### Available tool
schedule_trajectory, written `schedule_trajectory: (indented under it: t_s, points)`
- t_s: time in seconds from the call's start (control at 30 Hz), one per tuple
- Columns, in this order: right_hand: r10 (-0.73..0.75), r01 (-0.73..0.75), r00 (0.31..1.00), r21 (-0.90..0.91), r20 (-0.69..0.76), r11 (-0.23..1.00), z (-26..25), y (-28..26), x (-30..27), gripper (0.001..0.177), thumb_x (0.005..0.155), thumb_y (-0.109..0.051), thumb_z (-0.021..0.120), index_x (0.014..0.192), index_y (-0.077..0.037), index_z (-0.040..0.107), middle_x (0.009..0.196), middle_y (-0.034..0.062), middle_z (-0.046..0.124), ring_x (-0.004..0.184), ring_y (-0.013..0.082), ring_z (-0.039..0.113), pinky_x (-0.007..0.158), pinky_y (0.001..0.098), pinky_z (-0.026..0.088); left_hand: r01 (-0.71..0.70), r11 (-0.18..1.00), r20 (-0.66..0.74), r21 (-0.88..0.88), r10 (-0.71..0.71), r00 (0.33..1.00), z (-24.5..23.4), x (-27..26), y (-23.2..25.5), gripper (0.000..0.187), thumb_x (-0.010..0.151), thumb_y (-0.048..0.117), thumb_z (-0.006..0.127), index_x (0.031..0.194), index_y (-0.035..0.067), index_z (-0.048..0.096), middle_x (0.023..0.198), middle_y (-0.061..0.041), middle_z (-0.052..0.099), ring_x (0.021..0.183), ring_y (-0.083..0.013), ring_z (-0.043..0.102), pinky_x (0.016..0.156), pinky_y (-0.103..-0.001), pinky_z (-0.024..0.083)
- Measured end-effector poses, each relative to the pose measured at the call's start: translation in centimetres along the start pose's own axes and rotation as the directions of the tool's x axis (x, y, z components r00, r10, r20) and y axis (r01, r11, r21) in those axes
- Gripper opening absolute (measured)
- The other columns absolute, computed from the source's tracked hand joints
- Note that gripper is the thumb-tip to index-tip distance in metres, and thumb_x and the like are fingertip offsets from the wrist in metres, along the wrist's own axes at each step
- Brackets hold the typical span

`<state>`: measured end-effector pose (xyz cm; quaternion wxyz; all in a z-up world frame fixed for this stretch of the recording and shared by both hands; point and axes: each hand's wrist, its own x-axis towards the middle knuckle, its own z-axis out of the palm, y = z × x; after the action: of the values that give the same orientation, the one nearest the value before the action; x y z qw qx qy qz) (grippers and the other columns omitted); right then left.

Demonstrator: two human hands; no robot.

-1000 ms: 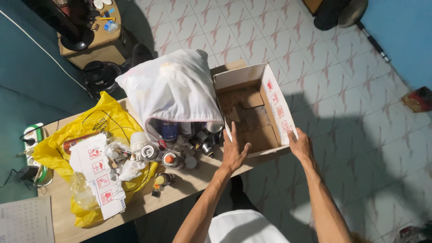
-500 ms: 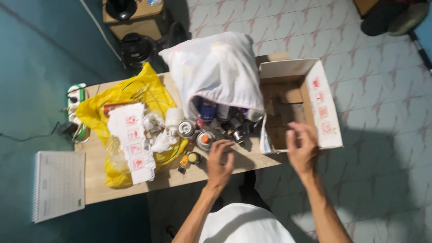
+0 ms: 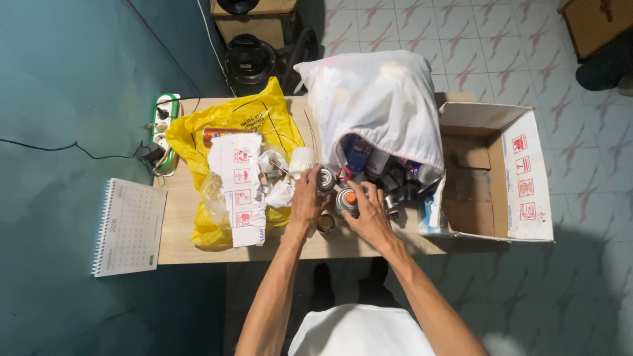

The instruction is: The person sorts various items including spray cans, light bulbs, and pieces of cardboard from a white bag and a box onto a wooden table by hand.

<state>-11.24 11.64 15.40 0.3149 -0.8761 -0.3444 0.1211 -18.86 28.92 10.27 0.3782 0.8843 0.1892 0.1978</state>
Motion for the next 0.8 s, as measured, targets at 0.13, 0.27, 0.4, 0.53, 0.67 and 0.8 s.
schedule_trajectory:
  t_s: [0.13, 0.27, 0.4, 0.53, 0.67, 0.8]
  points:
    - [-0.02, 0.021, 0.997, 0.022, -0.08, 1.0, 0.4, 0.7, -0.1, 0.071, 0.076, -0.018, 0.082, 0.141, -0.011, 0.055, 0.132, 0.0149, 0.053, 0.116, 0.0362, 0.052, 0.103, 0.0453, 0.045, -0.069, 0.996, -0.024, -0.055, 0.068, 0.997, -0.5, 0.9, -0.6, 0.071, 0.076, 0.009, 0.085, 0.138, 0.009, 0.051, 0.13, -0.019, 0.06, 0.121, -0.0406, 0.057, 0.103, -0.046, 0.047]
    - [-0.067, 0.071, 0.989, 0.024, -0.129, 0.997, -0.1, 0.4, -0.2, 0.073, 0.076, -0.021, 0.083, 0.142, -0.01, 0.055, 0.134, 0.0152, 0.053, 0.121, 0.0368, 0.051, 0.106, 0.0456, 0.044, -0.058, 0.989, -0.052, -0.137, 0.051, 0.997, -5.0, 0.9, 1.7, 0.069, 0.074, 0.009, 0.085, 0.135, 0.007, 0.053, 0.125, -0.017, 0.063, 0.118, -0.0347, 0.062, 0.102, -0.042, 0.051]
    - [-0.161, 0.172, 0.945, 0.011, -0.285, 0.985, -1.8, -2.1, 0.0, 0.076, 0.079, -0.035, 0.084, 0.142, -0.007, 0.053, 0.138, 0.0209, 0.05, 0.13, 0.0391, 0.047, 0.108, 0.0477, 0.041, 0.168, 0.906, -0.108, -0.388, -0.226, 0.968, -11.5, 0.6, 3.0, 0.073, 0.072, 0.013, 0.086, 0.137, 0.009, 0.053, 0.122, -0.011, 0.067, 0.11, -0.0228, 0.069, 0.097, -0.036, 0.061]
    - [-0.186, 0.263, 0.938, 0.25, -0.291, 0.932, -3.0, -5.2, 0.4, 0.073, 0.093, -0.054, 0.064, 0.147, -0.007, 0.051, 0.138, 0.019, 0.056, 0.124, 0.0353, 0.058, 0.103, 0.0457, 0.048, -0.067, 0.515, -0.192, -0.855, -0.194, 0.962, -17.3, -1.9, 1.9, 0.076, 0.075, 0.001, 0.078, 0.145, 0.006, 0.049, 0.137, -0.013, 0.059, 0.124, -0.0246, 0.062, 0.106, -0.042, 0.055]
    - [-0.113, -0.017, 0.991, 0.892, 0.076, 0.451, -3.1, -7.9, 0.9, 0.085, 0.095, -0.069, 0.054, 0.148, -0.002, 0.053, 0.122, 0.0206, 0.067, 0.093, 0.0304, 0.069, 0.073, 0.0398, 0.057, -0.088, 0.187, -0.1, -0.978, -0.059, 0.993, -19.3, -3.2, 2.3, 0.084, 0.074, -0.002, 0.077, 0.15, 0.007, 0.042, 0.146, -0.016, 0.057, 0.134, -0.0281, 0.057, 0.116, -0.041, 0.049]
    - [-0.175, -0.179, 0.963, 0.97, 0.207, 0.167, -4.3, -8.1, 0.7, 0.082, 0.099, -0.06, 0.065, 0.154, 0.0, 0.052, 0.114, 0.0221, 0.063, 0.089, 0.0255, 0.065, 0.064, 0.0334, 0.055, 0.067, 0.207, 0.048, -0.976, -0.098, 0.994, -18.2, -2.7, 4.4, 0.1, 0.066, -0.004, 0.077, 0.154, 0.014, 0.032, 0.153, -0.013, 0.054, 0.134, -0.0294, 0.055, 0.112, -0.041, 0.05]
